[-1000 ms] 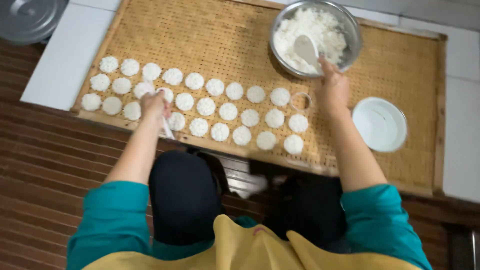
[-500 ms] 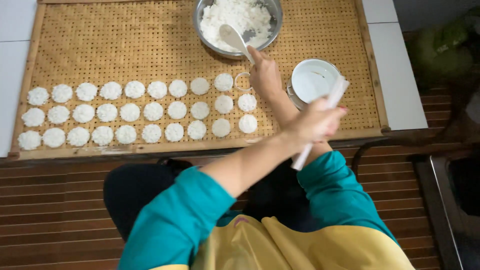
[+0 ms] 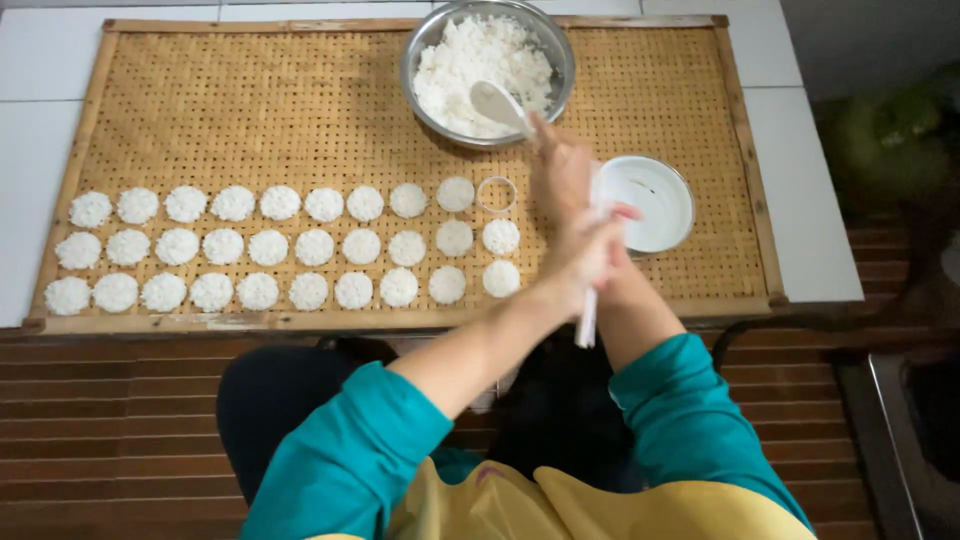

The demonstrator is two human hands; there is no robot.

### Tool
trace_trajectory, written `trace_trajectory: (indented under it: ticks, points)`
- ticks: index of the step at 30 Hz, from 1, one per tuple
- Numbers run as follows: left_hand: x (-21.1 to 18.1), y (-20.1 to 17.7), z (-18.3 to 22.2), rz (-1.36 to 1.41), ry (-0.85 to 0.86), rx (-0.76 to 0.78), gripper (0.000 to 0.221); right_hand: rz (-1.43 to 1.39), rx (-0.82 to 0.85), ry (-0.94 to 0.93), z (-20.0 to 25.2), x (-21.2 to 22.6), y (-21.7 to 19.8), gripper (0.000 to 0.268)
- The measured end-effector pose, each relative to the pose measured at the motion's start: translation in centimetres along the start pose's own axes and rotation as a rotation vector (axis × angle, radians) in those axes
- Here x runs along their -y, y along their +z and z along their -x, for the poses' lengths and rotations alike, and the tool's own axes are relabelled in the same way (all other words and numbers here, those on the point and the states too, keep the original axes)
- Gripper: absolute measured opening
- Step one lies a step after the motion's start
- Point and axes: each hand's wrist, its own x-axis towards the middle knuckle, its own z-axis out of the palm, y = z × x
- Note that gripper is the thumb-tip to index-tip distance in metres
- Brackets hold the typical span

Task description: Making rice cakes by molding rice into circles on a tray and then applying a substance with a stick

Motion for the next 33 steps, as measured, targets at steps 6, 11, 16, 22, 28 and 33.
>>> trace_trajectory:
  ticks: [6, 11, 16, 22, 28, 33]
  points:
    - [-5.0, -15.2, -9.3, 0.124, 0.112, -0.483, 0.015, 0.089, 0.132, 0.046, -3.3, 0.7, -3.2, 0.052]
    - [-4.5, -22.9, -17.9, 0.190, 0.108, -0.560, 0.043, 0.226, 0.202, 0.027, -7.5, -1.4, 2.7, 0.043]
    - [-3.1, -25.0, -21.5, 0.080, 0.113, -0.622, 0.058, 0.376, 0.319, -0.003, -8.6, 0.1, 4.9, 0.047]
    - [-2.7, -24.9, -21.4, -0.029, 0.168, -0.632, 0.026, 0.350, 0.237, -0.125, -9.0, 1.5, 4.0, 0.038]
    - [-2.2, -25.2, -21.9, 0.115, 0.178, -0.547, 0.006, 0.227, 0.366, -0.040, -8.9, 0.5, 4.8, 0.029]
    - [-1.5, -25.6, -22.8, 0.108, 0.176, -0.583, 0.012, 0.428, 0.051, -0.198, -10.2, -4.2, 5.4, 0.035]
